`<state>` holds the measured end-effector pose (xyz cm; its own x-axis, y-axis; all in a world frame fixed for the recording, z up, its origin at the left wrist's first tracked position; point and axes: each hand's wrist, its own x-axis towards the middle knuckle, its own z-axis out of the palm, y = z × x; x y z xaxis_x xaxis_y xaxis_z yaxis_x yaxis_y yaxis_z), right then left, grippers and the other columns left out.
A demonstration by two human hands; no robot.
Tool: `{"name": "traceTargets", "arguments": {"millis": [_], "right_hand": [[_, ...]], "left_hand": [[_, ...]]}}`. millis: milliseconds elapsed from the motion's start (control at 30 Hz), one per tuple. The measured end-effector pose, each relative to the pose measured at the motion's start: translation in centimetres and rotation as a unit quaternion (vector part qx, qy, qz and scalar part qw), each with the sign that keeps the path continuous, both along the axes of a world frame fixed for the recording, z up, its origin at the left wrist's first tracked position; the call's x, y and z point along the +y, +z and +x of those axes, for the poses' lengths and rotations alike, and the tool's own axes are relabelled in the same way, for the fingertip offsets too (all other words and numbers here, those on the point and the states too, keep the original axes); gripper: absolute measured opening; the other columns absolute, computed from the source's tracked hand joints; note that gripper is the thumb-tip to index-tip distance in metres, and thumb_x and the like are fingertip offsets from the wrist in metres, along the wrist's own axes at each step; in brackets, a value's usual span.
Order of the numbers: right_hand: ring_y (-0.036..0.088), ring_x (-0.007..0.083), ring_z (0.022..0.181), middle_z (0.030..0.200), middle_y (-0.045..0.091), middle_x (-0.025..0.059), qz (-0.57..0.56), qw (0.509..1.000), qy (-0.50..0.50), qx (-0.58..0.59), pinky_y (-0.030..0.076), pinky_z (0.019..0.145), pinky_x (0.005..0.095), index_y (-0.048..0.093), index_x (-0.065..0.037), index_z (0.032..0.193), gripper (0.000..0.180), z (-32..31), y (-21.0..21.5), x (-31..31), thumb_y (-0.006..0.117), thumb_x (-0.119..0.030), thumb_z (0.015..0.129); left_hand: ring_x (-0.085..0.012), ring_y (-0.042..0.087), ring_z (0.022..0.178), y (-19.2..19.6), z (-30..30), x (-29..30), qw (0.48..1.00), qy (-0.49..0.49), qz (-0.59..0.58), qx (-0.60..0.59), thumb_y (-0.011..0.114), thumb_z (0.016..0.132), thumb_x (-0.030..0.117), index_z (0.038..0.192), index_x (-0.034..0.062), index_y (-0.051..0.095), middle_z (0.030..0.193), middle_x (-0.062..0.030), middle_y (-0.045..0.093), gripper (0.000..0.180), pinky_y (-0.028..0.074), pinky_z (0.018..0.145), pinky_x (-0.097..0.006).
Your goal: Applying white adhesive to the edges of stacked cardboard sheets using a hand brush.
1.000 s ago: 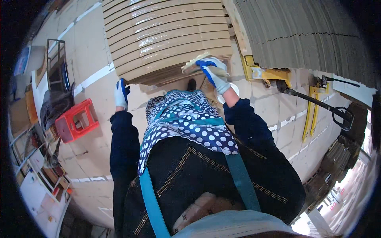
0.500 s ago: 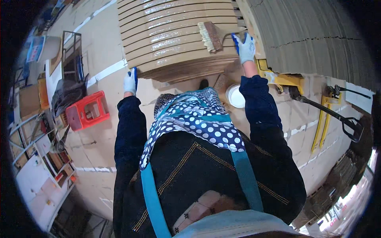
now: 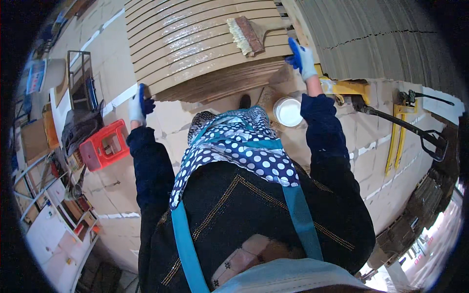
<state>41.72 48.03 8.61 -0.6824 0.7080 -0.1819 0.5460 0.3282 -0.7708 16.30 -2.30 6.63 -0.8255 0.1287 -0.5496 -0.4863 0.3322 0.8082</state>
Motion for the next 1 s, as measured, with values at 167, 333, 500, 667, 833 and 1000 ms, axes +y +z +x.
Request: {"name": "traceTargets", "arguments": {"millis": [167,333,500,667,833,1000], "right_hand": [[0.058,0.0358,0.071,0.078,0.061,0.0194,0.156,0.972,-0.087,0.151,0.047,0.069,0.0423,0.064,-0.006,0.084,0.036,-1.0,-5.6,-2.4,0.05,-0.038,0.093],[0.06,0.0398,0.079,0.08,0.063,0.0205,0.255,0.948,-0.188,-0.036,0.045,0.071,0.0501,0.061,-0.007,0.083,0.038,-3.0,-8.0,-2.9,0.041,-0.037,0.095],[0.062,0.0388,0.076,0.081,0.065,0.0204,0.275,0.939,-0.136,-0.154,0.046,0.069,0.0511,0.062,-0.007,0.084,0.045,-4.4,-6.5,-2.7,0.037,-0.043,0.096],[0.063,0.0384,0.075,0.082,0.065,0.0206,0.287,0.932,-0.137,-0.177,0.047,0.069,0.0509,0.06,-0.007,0.084,0.046,-4.6,-5.7,-3.2,0.035,-0.044,0.096],[0.063,0.0411,0.08,0.087,0.065,0.0232,0.266,0.938,-0.135,-0.174,0.046,0.071,0.0525,0.067,-0.005,0.085,0.057,-4.5,-5.7,-2.6,0.029,-0.046,0.096],[0.063,0.0412,0.082,0.088,0.065,0.0226,0.262,0.938,-0.118,-0.193,0.046,0.072,0.0523,0.067,-0.006,0.086,0.058,-5.0,-5.7,-2.5,0.029,-0.049,0.095]], "left_hand": [[-0.0195,0.055,0.086,-5.8,1.4,0.4,0.965,0.001,0.009,0.26,0.057,0.093,0.031,0.103,0.0045,0.054,0.095,-0.0085,0.058,0.029,0.048,0.073,-0.034],[-0.0231,0.053,0.067,-6.7,1.8,4.4,0.928,0.136,-0.244,0.248,0.049,0.094,0.034,0.082,0.0048,0.055,0.072,-0.0097,0.057,0.032,0.042,0.063,-0.04],[-0.0385,0.058,0.071,-4.1,1.1,6.7,0.881,0.1,-0.36,0.291,0.041,0.095,0.036,0.079,0.0028,0.059,0.073,-0.0193,0.061,0.041,0.041,0.064,-0.048],[-0.0413,0.059,0.08,-3.4,1.5,7.3,0.88,0.1,-0.393,0.248,0.04,0.094,0.035,0.084,0.0022,0.06,0.083,-0.0227,0.062,0.04,0.042,0.071,-0.049],[-0.0411,0.06,0.078,-3.1,1.5,7.4,0.86,0.085,-0.425,0.268,0.041,0.094,0.036,0.083,0.0021,0.061,0.081,-0.0227,0.063,0.041,0.044,0.067,-0.05],[-0.0417,0.061,0.085,-3.9,0.4,6.3,0.866,0.029,-0.432,0.252,0.04,0.094,0.04,0.091,0.0016,0.063,0.089,-0.0245,0.064,0.045,0.045,0.072,-0.05]]}}
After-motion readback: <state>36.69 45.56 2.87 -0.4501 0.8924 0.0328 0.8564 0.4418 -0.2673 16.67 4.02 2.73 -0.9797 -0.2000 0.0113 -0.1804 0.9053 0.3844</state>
